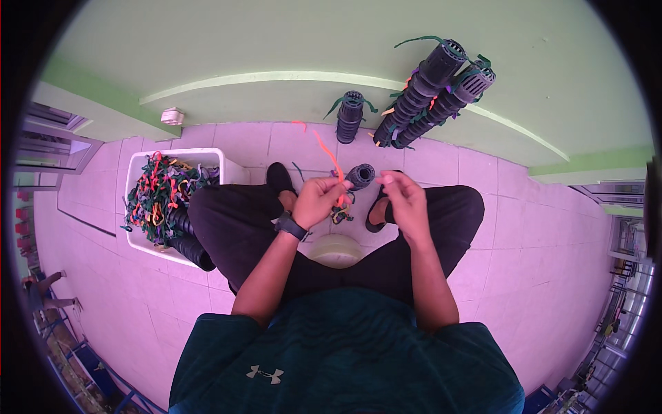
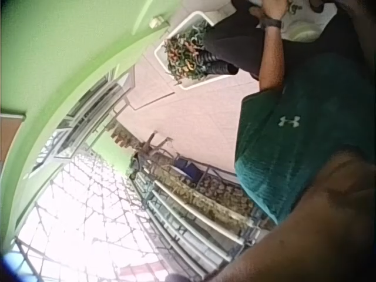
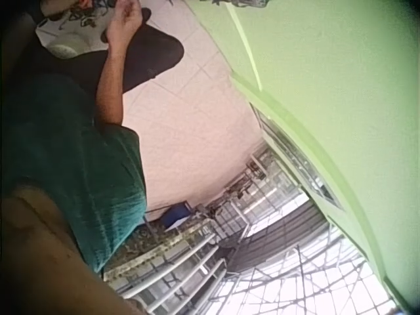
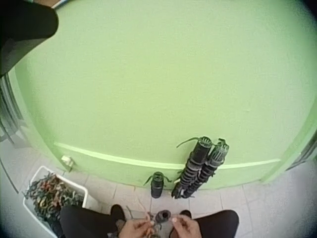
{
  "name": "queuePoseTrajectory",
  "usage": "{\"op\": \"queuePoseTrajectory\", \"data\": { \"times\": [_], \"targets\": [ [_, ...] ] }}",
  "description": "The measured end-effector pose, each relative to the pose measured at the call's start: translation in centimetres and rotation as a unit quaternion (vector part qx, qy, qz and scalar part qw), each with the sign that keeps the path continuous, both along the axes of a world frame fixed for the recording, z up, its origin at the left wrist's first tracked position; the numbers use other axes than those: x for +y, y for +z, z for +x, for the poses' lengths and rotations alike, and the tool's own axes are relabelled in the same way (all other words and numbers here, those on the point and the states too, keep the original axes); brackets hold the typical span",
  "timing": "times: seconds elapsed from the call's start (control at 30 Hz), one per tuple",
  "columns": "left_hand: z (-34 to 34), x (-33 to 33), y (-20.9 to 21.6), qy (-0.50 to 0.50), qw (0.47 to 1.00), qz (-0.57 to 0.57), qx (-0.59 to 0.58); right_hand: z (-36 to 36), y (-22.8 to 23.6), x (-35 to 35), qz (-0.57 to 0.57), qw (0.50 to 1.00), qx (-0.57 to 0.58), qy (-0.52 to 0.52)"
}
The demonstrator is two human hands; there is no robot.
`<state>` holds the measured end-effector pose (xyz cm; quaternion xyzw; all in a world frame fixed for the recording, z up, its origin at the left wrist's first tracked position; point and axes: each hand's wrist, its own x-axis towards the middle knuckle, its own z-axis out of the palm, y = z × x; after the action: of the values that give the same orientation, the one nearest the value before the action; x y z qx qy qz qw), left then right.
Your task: Assembling black plastic cage components using colored zip ties.
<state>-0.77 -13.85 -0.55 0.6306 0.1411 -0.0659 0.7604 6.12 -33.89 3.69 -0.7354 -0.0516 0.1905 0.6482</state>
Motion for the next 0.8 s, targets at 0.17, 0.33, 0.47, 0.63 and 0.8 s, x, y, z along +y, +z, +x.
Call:
{"op": "queuePoseTrajectory", "data": {
  "times": [0.17,0.33,0.47,0.63,0.8],
  "targets": [
    [-0.4,-3.9,-1.5,-0.1,0.987,0.112,-0.059,0.3,-3.5,4.0,0.042,0.978,0.179,0.094],
    [-2.9,-3.2,-5.9,-0.148,0.971,0.186,0.021,6.6,-7.7,-1.2,0.422,0.886,0.189,0.026],
    [-4.2,-2.2,-11.2,-0.265,0.918,0.283,0.086,7.0,-7.8,3.8,-0.208,0.975,-0.077,-0.001],
    [-1.5,-2.9,-13.6,-0.112,0.971,0.113,0.18,5.6,-14.9,5.4,-0.516,0.814,-0.186,0.192],
    [0.9,-1.6,-13.0,0.163,0.878,-0.222,0.391,5.8,-12.7,4.5,-0.496,0.856,-0.113,0.097]
  ]
}}
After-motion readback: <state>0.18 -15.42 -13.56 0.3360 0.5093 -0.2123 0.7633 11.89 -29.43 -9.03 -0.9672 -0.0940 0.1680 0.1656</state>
